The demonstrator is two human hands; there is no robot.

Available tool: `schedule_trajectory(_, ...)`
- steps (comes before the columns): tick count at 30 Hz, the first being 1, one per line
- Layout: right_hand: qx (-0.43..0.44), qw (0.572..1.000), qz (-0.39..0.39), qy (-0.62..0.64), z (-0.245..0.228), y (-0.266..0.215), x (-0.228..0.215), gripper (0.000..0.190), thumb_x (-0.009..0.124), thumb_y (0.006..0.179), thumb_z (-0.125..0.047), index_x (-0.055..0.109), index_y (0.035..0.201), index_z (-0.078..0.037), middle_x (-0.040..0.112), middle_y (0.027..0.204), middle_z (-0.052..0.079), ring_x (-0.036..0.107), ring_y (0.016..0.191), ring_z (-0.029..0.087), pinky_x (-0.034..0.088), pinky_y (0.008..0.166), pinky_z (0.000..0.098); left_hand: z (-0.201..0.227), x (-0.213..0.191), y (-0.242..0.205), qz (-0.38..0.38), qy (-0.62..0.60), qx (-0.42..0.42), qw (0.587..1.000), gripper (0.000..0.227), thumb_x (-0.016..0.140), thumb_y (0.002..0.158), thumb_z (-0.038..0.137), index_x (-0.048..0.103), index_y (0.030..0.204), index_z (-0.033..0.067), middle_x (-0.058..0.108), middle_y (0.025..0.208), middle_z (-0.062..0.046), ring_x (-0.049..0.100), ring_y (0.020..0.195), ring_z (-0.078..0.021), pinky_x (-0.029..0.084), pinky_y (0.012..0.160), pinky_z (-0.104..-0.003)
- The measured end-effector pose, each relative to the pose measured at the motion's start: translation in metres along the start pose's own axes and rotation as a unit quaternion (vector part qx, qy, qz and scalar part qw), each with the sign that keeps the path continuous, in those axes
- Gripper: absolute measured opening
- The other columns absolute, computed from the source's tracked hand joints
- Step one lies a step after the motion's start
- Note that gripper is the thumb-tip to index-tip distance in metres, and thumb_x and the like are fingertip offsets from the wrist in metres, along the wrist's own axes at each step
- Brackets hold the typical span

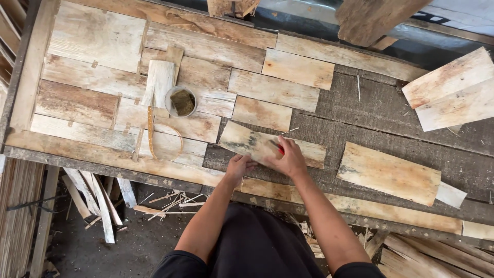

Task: Cutting and fitting bark or wooden veneer panels on a layout table to construct a mosaic or wall panel design.

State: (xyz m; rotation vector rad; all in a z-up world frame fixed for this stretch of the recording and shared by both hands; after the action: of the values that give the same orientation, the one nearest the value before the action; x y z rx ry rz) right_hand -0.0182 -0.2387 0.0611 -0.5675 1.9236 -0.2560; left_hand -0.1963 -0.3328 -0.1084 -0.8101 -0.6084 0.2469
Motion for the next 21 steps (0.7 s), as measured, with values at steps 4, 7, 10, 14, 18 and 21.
schedule_trajectory(4,0.032,0.995,0.022,0.092,0.034,0.023,0.031,0.102,0.076,0.081,-0.071,0.046,0.159,-0.012,0.06,0.144,0.011,0.062,0.13,0.027,0.054,0.114,0.0399,0.014,-0.035,-0.018,0.094,0.049,0.068,0.992,0.017,0.059,0.097,0.017,0.067,0.101,0.0027,0.071,0.085,-0.01,0.065,0.066,-0.0171,0.052,0.058,-0.03)
schedule_trajectory(7,-0.054,0.996,0.077,-0.005,0.012,0.028,0.024,0.097,0.085,0.079,-0.062,0.047,0.153,-0.012,0.051,0.154,0.009,0.054,0.136,0.031,0.047,0.117,0.0443,0.026,-0.05,-0.036,0.155,0.074,0.136,0.976,0.018,0.058,0.093,0.016,0.067,0.085,0.0021,0.066,0.071,-0.008,0.059,0.055,-0.0141,0.05,0.051,-0.029)
schedule_trajectory(10,-0.048,0.997,0.007,-0.064,-0.008,0.024,0.025,0.11,0.093,0.065,-0.05,0.039,0.155,-0.017,0.041,0.157,0.006,0.047,0.131,0.034,0.044,0.114,0.0434,0.019,-0.06,-0.039,0.157,0.046,0.188,0.968,0.022,0.059,0.098,0.017,0.058,0.079,0.0056,0.051,0.066,-0.001,0.043,0.055,-0.0097,0.035,0.048,-0.028)
schedule_trajectory(14,-0.062,0.995,-0.004,-0.084,-0.009,0.024,0.028,0.108,0.095,0.068,-0.037,0.037,0.156,-0.018,0.038,0.158,0.008,0.045,0.131,0.035,0.042,0.114,0.0444,0.016,-0.068,-0.036,0.186,0.014,0.223,0.957,0.02,0.054,0.095,0.014,0.053,0.076,0.0087,0.046,0.067,0.005,0.04,0.06,-0.0062,0.034,0.052,-0.027)
schedule_trajectory(18,-0.088,0.991,0.001,-0.101,-0.007,0.023,0.025,0.105,0.093,0.073,-0.028,0.034,0.159,-0.013,0.044,0.151,0.01,0.049,0.125,0.034,0.044,0.112,0.0423,0.031,-0.057,-0.048,0.196,0.053,0.25,0.947,0.022,0.053,0.095,0.016,0.056,0.074,0.0096,0.048,0.067,0.006,0.04,0.063,-0.0042,0.034,0.055,-0.025)
schedule_trajectory(21,-0.06,0.993,-0.016,-0.105,-0.01,0.019,0.014,0.112,0.094,0.07,-0.028,0.029,0.159,-0.009,0.045,0.14,0.014,0.048,0.123,0.032,0.042,0.113,0.0405,0.022,-0.061,-0.043,0.204,0.054,0.247,0.946,0.026,0.055,0.097,0.015,0.048,0.073,0.0083,0.041,0.067,0.006,0.036,0.062,-0.0054,0.03,0.053,-0.027)
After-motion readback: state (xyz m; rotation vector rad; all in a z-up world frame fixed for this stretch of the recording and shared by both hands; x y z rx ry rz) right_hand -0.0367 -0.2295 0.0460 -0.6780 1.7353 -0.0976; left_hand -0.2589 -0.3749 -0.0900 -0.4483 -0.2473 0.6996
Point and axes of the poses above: each hand's wrist, its own y-axis towards the middle knuckle, its own x-axis out of the palm, z = x × y, the point moved 6 cm from there along y, towards the middle knuckle
